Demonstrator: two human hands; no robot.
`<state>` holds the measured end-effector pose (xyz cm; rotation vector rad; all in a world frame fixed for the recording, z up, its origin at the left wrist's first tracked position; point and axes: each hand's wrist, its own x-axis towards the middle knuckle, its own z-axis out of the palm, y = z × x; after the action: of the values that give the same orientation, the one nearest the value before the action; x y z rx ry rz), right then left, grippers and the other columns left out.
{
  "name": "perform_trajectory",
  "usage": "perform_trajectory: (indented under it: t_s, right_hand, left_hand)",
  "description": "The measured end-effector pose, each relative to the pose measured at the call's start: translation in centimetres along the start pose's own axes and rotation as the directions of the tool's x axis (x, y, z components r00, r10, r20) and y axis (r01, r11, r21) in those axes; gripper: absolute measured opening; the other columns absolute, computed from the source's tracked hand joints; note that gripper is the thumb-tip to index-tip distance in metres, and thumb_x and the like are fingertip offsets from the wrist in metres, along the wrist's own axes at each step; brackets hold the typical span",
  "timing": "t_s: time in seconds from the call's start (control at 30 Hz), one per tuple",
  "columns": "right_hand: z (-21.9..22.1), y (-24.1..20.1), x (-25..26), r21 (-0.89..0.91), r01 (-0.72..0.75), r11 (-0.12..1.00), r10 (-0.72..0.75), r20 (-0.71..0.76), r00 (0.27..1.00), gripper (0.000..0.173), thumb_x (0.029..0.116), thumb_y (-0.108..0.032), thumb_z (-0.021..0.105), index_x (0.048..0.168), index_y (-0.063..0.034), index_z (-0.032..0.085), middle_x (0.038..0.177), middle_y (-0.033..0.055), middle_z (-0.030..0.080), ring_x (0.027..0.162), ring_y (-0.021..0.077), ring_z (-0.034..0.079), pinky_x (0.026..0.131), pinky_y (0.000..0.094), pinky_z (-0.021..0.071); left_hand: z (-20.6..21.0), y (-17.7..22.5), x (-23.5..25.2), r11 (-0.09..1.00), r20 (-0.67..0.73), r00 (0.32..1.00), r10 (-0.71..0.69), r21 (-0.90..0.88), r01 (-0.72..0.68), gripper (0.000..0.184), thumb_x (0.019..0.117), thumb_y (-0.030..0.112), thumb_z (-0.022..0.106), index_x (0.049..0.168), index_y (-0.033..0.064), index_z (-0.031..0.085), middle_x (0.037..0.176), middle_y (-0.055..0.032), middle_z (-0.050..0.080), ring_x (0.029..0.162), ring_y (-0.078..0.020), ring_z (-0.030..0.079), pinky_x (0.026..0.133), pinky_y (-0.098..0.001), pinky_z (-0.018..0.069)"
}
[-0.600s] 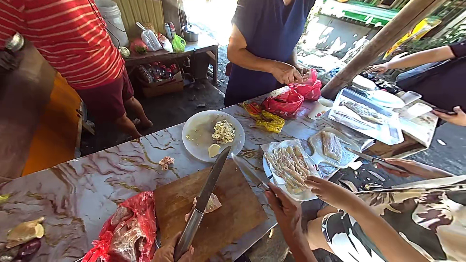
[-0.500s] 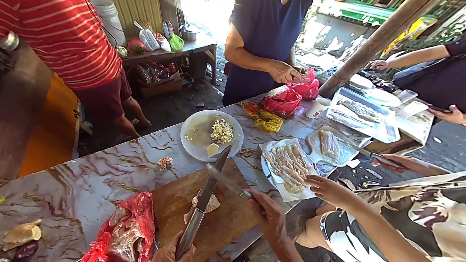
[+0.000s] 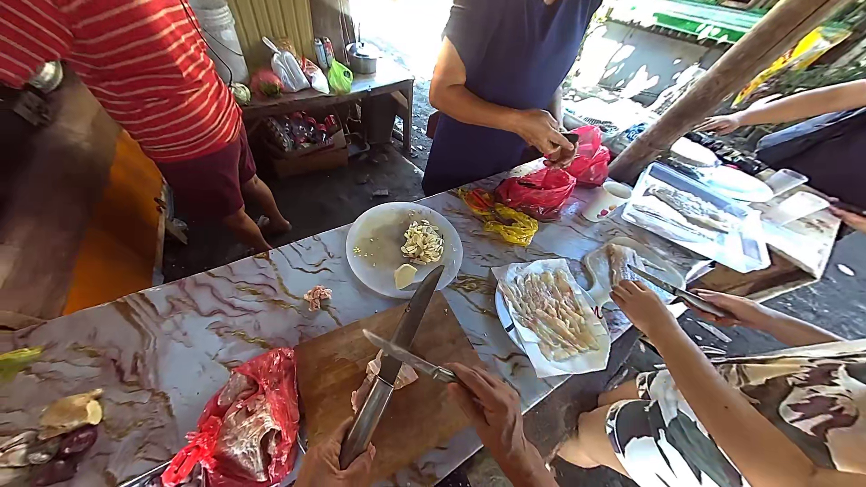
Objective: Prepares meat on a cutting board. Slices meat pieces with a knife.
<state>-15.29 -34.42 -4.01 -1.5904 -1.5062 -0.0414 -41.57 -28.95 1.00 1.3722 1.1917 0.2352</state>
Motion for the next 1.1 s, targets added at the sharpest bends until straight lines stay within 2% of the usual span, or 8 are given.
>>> perform_trajectory:
  t_s: [0.17,0.27,0.4,0.5,0.63,0.77,0.93,1.1]
  right_hand:
    - [-1.6,4.3,0.7,-0.138,-0.15,0.979,0.135,-0.111,0.985,0.031,0.0957,-0.017,0.058,0.108,0.007,0.075,0.087,0.0183,0.075,0.068,0.0269,0.072,0.063,0.0422,0.0594]
    - [-2.1,3.2,1.4,-0.093,-0.163,0.982,0.15,-0.128,0.98,0.032,0.0964,-0.018,0.059,0.108,0.0074,0.074,0.083,0.0169,0.074,0.063,0.0214,0.069,0.06,0.0354,0.0576]
    - [-0.2,0.3,0.7,0.023,-0.042,0.999,0.042,0.007,0.999,0.034,0.0997,-0.032,0.057,0.105,-0.0053,0.077,0.081,0.0071,0.074,0.065,0.0118,0.068,0.06,0.0259,0.0564]
    - [-0.3,2.7,0.2,0.023,-0.097,0.995,0.097,-0.014,0.995,0.032,0.0968,-0.024,0.06,0.105,0.0024,0.076,0.083,0.0119,0.075,0.064,0.0151,0.069,0.061,0.0299,0.0581]
    - [-3.0,4.2,1.3,-0.14,-0.22,0.965,0.205,-0.111,0.972,0.032,0.0961,-0.017,0.059,0.11,0.0066,0.074,0.085,0.0182,0.074,0.063,0.0257,0.07,0.059,0.0407,0.0574]
    - [-2.7,2.4,1.5,-0.251,-0.123,0.96,0.085,-0.155,0.984,0.035,0.0962,-0.017,0.054,0.117,0.0043,0.072,0.085,0.0181,0.071,0.066,0.0254,0.068,0.059,0.0353,0.0559]
    - [-0.5,2.3,0.7,-0.235,0.013,0.972,-0.051,-0.155,0.987,0.035,0.1035,-0.026,0.05,0.126,-0.0065,0.069,0.096,0.0163,0.063,0.09,0.022,0.063,0.082,0.0255,0.0523]
    - [0.6,2.7,2.1,-0.253,0.017,0.967,-0.065,-0.181,0.981,0.034,0.1028,-0.025,0.053,0.124,-0.0062,0.071,0.093,0.0161,0.063,0.087,0.0228,0.062,0.081,0.0258,0.0517]
  left_hand:
    - [-0.7,-0.6,-0.4,1.0,-0.029,1.0,-0.01,-0.025,0.01,0.029,0.0917,0.01,0.065,0.117,-0.0045,0.061,0.071,0.0041,0.06,0.053,-0.0019,0.055,0.054,-0.021,0.0497]
    - [-0.8,-0.7,-0.3,1.0,-0.038,0.999,-0.027,-0.01,0.026,0.029,0.092,0.011,0.065,0.117,-0.0038,0.062,0.072,0.0032,0.06,0.054,-0.0027,0.056,0.054,-0.0216,0.0502]
    - [-0.5,-0.4,0.0,1.0,-0.036,0.999,0.002,-0.001,-0.002,0.023,0.0916,0.01,0.065,0.111,-0.0016,0.064,0.07,0.0047,0.059,0.053,-0.0014,0.054,0.053,-0.0205,0.0488]
    - [-0.7,-0.4,-0.2,1.0,-0.024,1.0,0.018,0.002,-0.018,0.026,0.0914,0.009,0.066,0.114,-0.0038,0.063,0.07,0.004,0.06,0.053,-0.0019,0.055,0.054,-0.0212,0.0496]
    - [-0.9,-1.2,0.0,1.0,-0.011,1.0,0.007,-0.012,-0.007,0.024,0.0916,0.009,0.065,0.113,-0.0023,0.063,0.07,0.0053,0.06,0.053,-0.0016,0.056,0.053,-0.021,0.0498]
    - [-0.7,-1.0,0.1,1.0,0.008,1.0,0.0,-0.015,0.0,0.026,0.0921,0.009,0.065,0.115,-0.0034,0.062,0.073,0.0036,0.06,0.054,-0.0027,0.056,0.054,-0.022,0.0501]
    - [-0.5,-0.8,0.1,0.999,0.026,1.0,-0.012,-0.039,0.013,0.023,0.0925,0.01,0.065,0.113,-0.0017,0.062,0.07,0.0049,0.059,0.052,-0.0022,0.054,0.052,-0.0215,0.0492]
    - [-0.3,-0.6,-0.2,0.998,0.049,0.998,0.028,-0.051,-0.025,0.018,0.0926,0.007,0.064,0.108,-0.0013,0.063,0.068,0.0069,0.059,0.051,0.0001,0.054,0.052,-0.0188,0.048]
